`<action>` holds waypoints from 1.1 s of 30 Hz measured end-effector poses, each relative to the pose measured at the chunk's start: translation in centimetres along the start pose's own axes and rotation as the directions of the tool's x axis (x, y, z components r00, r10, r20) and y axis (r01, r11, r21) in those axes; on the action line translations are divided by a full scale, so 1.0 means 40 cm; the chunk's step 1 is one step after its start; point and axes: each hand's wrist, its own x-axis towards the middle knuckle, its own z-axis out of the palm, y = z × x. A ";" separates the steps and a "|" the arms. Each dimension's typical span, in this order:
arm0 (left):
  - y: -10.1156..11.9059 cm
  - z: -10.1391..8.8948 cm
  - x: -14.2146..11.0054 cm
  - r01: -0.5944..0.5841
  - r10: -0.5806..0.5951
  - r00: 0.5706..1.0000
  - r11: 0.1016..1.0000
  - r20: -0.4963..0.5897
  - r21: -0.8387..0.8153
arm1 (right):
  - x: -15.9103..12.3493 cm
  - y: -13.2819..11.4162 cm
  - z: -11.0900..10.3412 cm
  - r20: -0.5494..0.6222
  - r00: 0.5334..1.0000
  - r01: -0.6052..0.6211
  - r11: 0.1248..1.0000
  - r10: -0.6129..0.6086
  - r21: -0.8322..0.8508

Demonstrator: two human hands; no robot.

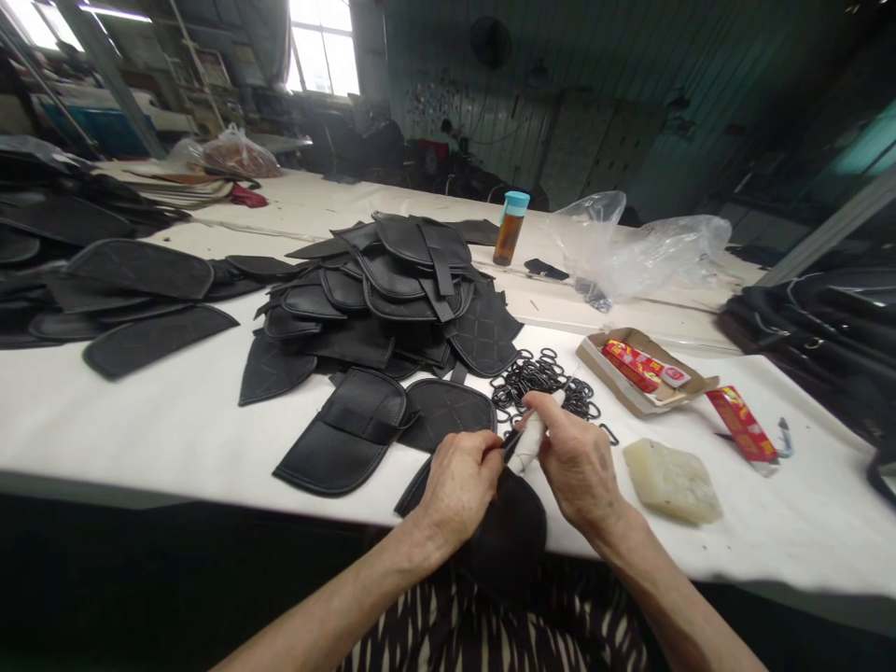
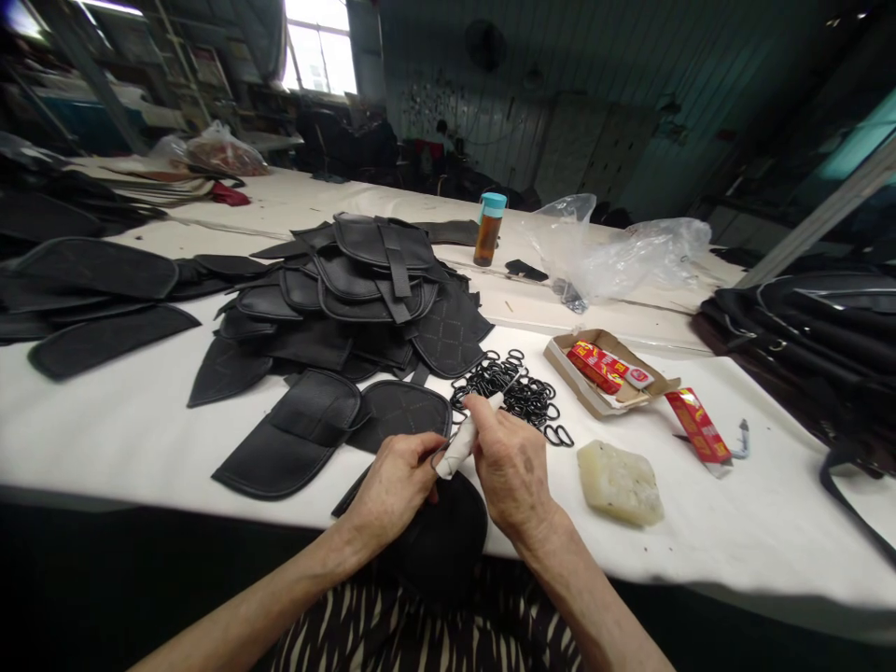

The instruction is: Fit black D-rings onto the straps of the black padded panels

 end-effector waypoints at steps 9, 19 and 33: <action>-0.011 0.001 -0.001 -0.005 0.007 1.000 0.996 0.018 -0.090 | -0.002 -0.016 0.023 -0.004 0.971 0.239 0.970 -0.239 -0.034; -0.034 0.003 -0.008 -0.033 0.047 0.998 0.960 0.043 -0.279 | -0.011 -0.011 0.023 0.006 0.940 0.339 0.939 -0.340 0.049; -0.027 -0.005 0.003 0.114 -0.048 0.991 0.800 0.127 -0.589 | -0.065 -0.020 0.066 -0.120 0.990 -0.035 0.942 0.079 0.333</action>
